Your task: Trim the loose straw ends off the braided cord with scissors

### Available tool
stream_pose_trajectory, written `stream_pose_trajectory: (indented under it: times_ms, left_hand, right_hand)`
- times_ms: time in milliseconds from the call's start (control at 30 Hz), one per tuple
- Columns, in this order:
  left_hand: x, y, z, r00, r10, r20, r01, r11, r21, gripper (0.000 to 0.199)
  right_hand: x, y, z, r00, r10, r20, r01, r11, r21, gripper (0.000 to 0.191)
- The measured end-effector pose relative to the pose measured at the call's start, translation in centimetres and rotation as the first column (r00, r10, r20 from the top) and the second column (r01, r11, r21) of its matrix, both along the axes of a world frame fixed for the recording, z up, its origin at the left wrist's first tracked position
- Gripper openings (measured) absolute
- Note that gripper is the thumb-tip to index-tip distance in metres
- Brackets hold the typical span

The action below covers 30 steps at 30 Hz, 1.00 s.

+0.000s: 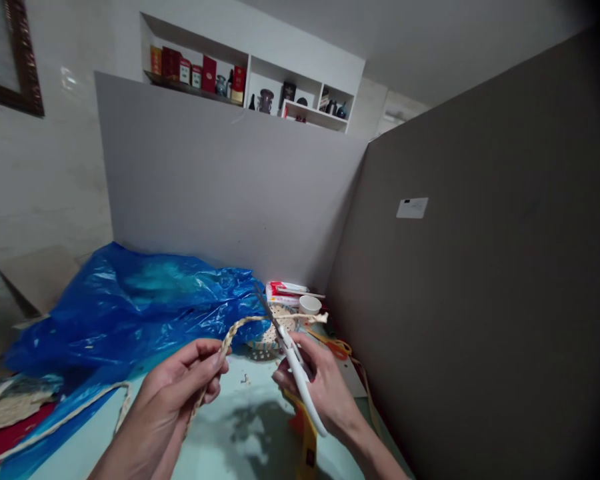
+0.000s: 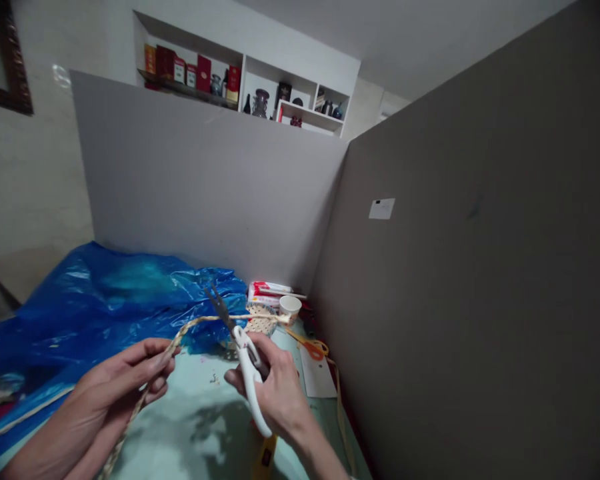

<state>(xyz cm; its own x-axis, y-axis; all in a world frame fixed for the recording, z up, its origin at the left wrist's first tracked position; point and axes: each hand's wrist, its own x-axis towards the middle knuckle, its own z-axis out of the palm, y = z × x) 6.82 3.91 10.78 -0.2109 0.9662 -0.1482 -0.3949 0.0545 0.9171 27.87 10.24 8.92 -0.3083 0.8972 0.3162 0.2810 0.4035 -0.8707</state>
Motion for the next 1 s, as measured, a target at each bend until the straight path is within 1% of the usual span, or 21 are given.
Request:
stream_pose_trajectory:
  times_ms: [67, 133, 200, 267, 300, 333, 367, 400, 433, 467, 500, 533, 567, 633, 667, 700, 733, 767, 867, 1000]
  left_hand:
    - [-0.2, 0.1, -0.1, 0.998, 0.051, -0.034, -0.05, 0.998, 0.039, 0.041]
    - [-0.4, 0.2, -0.2, 0.994, 0.099, -0.041, -0.095, 0.992, 0.077, 0.04]
    - [-0.6, 0.3, -0.1, 0.991, 0.133, -0.029, -0.13, 0.986, 0.101, 0.04]
    - [-0.6, 0.4, 0.1, 0.984, 0.176, -0.005, -0.174, 0.978, 0.115, 0.041]
    - [-0.6, 0.5, 0.3, 0.981, 0.196, 0.007, -0.196, 0.974, 0.117, 0.043]
    - [-0.5, 0.5, 0.5, 0.976, 0.217, 0.017, -0.218, 0.969, 0.115, 0.045]
    - [-0.4, 0.5, 0.7, 0.971, 0.237, 0.024, -0.238, 0.965, 0.113, 0.047]
    - [-0.2, 0.5, 0.8, 0.968, 0.251, 0.025, -0.252, 0.961, 0.11, 0.048]
    - [-0.1, 0.4, 0.9, 0.965, 0.26, 0.021, -0.26, 0.96, 0.106, 0.049]
    - [0.1, 0.4, 1.0, 0.964, 0.265, 0.014, -0.265, 0.959, 0.102, 0.049]
    - [0.3, 0.3, 1.1, 0.963, 0.27, 0.009, -0.269, 0.958, 0.098, 0.049]
    - [0.4, 0.2, 1.1, 0.963, 0.27, 0.004, -0.269, 0.959, 0.095, 0.048]
    - [0.5, 0.2, 1.0, 0.963, 0.268, 0.002, -0.267, 0.959, 0.092, 0.047]
    - [0.6, 0.1, 0.7, 0.966, 0.257, 0.0, -0.256, 0.963, 0.082, 0.045]
    - [0.6, 0.1, 0.5, 0.97, 0.244, -0.004, -0.243, 0.967, 0.078, 0.044]
    - [0.5, 0.2, 0.3, 0.973, 0.23, -0.011, -0.229, 0.971, 0.076, 0.043]
    - [0.4, 0.2, 0.0, 0.976, 0.215, -0.02, -0.213, 0.974, 0.075, 0.042]
    - [0.3, 0.2, -0.2, 0.979, 0.199, -0.03, -0.197, 0.978, 0.076, 0.041]
    - [0.2, 0.1, -0.7, 0.986, 0.156, -0.061, -0.151, 0.985, 0.087, 0.039]
    - [0.3, -0.2, -0.6, 0.987, 0.132, -0.091, -0.122, 0.987, 0.105, 0.038]
  right_hand:
    - [0.2, -0.1, 0.1, 0.999, -0.001, 0.051, -0.003, 0.997, 0.083, 0.028]
    - [0.3, 0.0, 0.1, 0.998, 0.035, 0.048, -0.04, 0.995, 0.094, 0.032]
    - [0.5, 0.2, 0.0, 0.99, 0.135, -0.044, -0.135, 0.991, 0.015, 0.039]
    - [0.7, 0.5, -0.1, 0.944, 0.236, -0.231, -0.258, 0.964, -0.067, 0.048]
    - [0.8, 0.6, -0.2, 0.914, 0.259, -0.312, -0.299, 0.951, -0.085, 0.054]
    - [0.9, 0.7, -0.2, 0.898, 0.267, -0.349, -0.314, 0.945, -0.086, 0.057]
    - [1.0, 0.7, -0.2, 0.905, 0.265, -0.333, -0.304, 0.95, -0.072, 0.057]
    - [1.0, 0.6, -0.1, 0.93, 0.252, -0.268, -0.274, 0.961, -0.044, 0.051]
    - [0.9, 0.5, 0.0, 0.96, 0.229, -0.162, -0.232, 0.973, 0.001, 0.044]
    - [0.8, 0.2, 0.1, 0.98, 0.192, -0.041, -0.189, 0.979, 0.073, 0.038]
    - [0.7, -0.1, 0.2, 0.988, 0.142, 0.068, -0.152, 0.973, 0.176, 0.035]
    - [0.5, -0.3, 0.1, 0.985, 0.081, 0.156, -0.124, 0.947, 0.295, 0.035]
    - [0.4, -0.5, 0.1, 0.975, 0.017, 0.221, -0.109, 0.904, 0.414, 0.038]
    - [0.3, -0.8, -0.2, 0.947, -0.098, 0.305, -0.112, 0.79, 0.602, 0.048]
    - [0.3, -0.8, -0.4, 0.933, -0.146, 0.329, -0.118, 0.739, 0.663, 0.051]
    - [0.3, -0.8, -0.6, 0.919, -0.19, 0.345, -0.119, 0.703, 0.701, 0.052]
    - [0.3, -0.7, -0.7, 0.906, -0.225, 0.357, -0.114, 0.683, 0.721, 0.052]
    - [0.4, -0.6, -0.8, 0.896, -0.253, 0.365, -0.107, 0.675, 0.73, 0.05]
    - [0.5, -0.4, -0.9, 0.873, -0.295, 0.388, -0.091, 0.684, 0.724, 0.044]
    - [0.6, -0.2, -1.0, 0.865, -0.309, 0.396, -0.093, 0.675, 0.732, 0.051]
